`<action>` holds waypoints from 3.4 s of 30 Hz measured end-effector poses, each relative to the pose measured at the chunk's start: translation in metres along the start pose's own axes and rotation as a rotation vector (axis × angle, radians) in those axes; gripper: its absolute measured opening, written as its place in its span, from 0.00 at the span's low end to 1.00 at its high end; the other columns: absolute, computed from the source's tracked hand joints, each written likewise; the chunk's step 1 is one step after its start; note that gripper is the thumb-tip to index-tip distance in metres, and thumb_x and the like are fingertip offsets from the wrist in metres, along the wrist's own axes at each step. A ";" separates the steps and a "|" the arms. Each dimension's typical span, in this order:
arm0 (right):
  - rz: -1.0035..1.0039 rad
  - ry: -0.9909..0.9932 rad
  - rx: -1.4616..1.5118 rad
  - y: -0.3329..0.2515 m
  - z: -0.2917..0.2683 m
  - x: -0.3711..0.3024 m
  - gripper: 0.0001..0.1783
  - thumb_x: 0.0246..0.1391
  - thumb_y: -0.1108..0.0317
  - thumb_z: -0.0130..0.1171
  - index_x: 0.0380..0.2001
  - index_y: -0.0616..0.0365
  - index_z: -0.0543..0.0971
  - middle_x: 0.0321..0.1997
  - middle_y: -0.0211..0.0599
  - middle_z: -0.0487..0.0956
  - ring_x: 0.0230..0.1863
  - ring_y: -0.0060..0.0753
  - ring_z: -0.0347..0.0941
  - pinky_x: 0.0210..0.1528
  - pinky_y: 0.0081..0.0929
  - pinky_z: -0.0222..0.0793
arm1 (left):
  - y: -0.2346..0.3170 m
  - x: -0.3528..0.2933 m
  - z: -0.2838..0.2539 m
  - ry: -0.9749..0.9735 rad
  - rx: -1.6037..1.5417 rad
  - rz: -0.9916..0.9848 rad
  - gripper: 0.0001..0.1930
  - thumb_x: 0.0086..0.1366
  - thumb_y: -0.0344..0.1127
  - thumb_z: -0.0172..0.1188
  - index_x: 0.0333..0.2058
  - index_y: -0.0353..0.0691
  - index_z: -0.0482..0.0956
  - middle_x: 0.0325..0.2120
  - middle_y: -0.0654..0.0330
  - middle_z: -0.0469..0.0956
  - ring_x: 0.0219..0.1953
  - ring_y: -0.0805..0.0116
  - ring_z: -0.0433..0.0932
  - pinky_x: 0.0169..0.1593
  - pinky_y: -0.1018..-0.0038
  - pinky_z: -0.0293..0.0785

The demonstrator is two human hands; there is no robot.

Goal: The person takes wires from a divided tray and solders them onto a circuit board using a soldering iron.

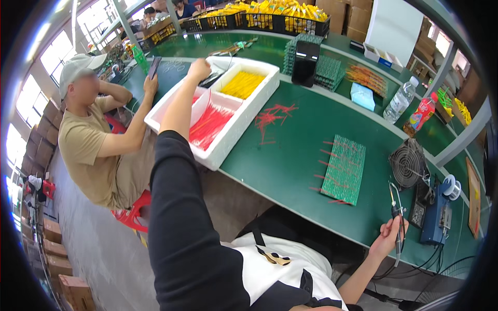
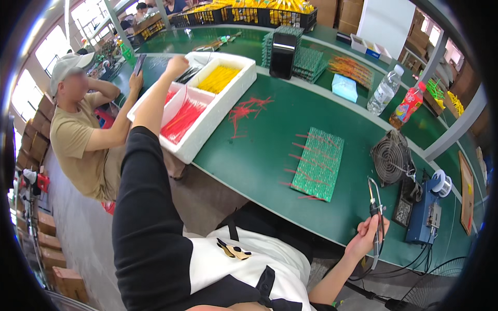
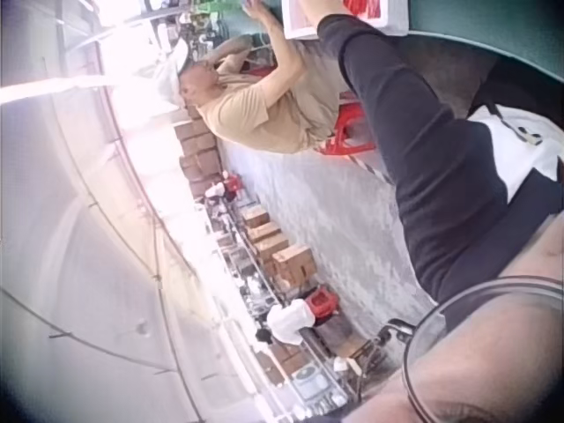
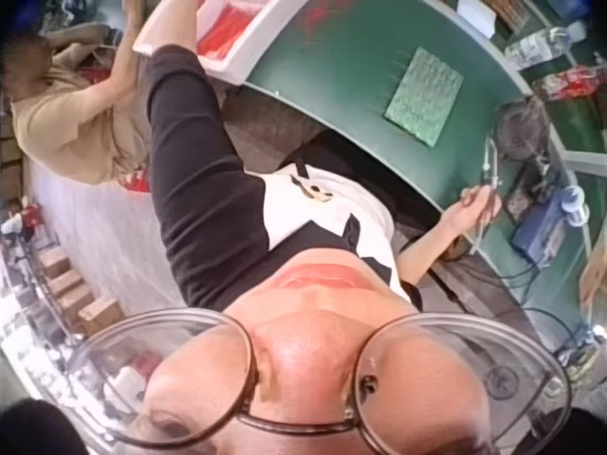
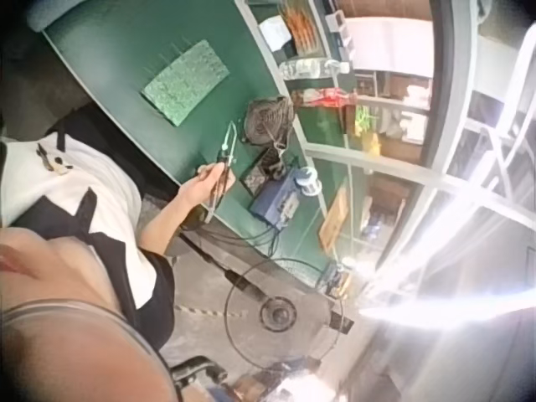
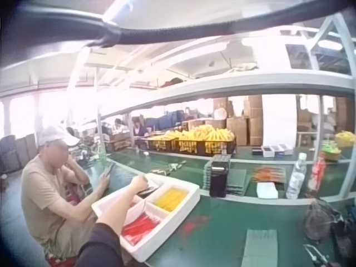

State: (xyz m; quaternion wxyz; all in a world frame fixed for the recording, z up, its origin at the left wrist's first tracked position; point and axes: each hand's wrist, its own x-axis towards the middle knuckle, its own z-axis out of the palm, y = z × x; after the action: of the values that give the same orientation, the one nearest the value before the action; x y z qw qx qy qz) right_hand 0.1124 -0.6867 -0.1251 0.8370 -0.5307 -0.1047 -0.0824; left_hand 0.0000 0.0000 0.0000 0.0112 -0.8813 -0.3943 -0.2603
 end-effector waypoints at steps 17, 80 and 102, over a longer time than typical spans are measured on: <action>0.008 0.013 -0.209 -0.022 -0.014 0.005 0.05 0.56 0.67 0.49 0.30 0.56 0.67 0.18 0.24 0.61 0.15 0.09 0.50 0.19 0.11 0.49 | -0.018 -0.033 0.065 -0.110 -0.570 -0.238 0.08 0.49 0.38 0.56 0.24 0.43 0.82 0.20 0.57 0.78 0.25 0.68 0.77 0.33 0.75 0.70; 0.005 0.146 -0.251 -0.024 -0.007 0.002 0.06 0.53 0.68 0.54 0.27 0.55 0.69 0.17 0.27 0.67 0.16 0.13 0.58 0.20 0.12 0.57 | 0.238 -0.089 0.005 -0.283 -1.076 0.191 0.11 0.59 0.38 0.51 0.34 0.35 0.71 0.19 0.65 0.73 0.22 0.77 0.70 0.25 0.80 0.66; 0.009 0.145 -0.135 -0.025 -0.005 0.004 0.09 0.51 0.68 0.56 0.29 0.61 0.69 0.22 0.36 0.75 0.20 0.22 0.71 0.27 0.17 0.68 | 0.335 -0.239 0.049 -0.567 -1.062 0.426 0.11 0.53 0.33 0.56 0.30 0.29 0.73 0.23 0.59 0.76 0.28 0.74 0.73 0.35 0.78 0.69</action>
State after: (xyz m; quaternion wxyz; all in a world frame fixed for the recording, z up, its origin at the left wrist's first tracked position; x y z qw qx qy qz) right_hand 0.1107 -0.7016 -0.1042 0.8050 -0.5792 -0.0356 -0.1238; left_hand 0.1245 -0.3840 -0.0920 -0.4805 -0.8605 -0.0151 -0.1688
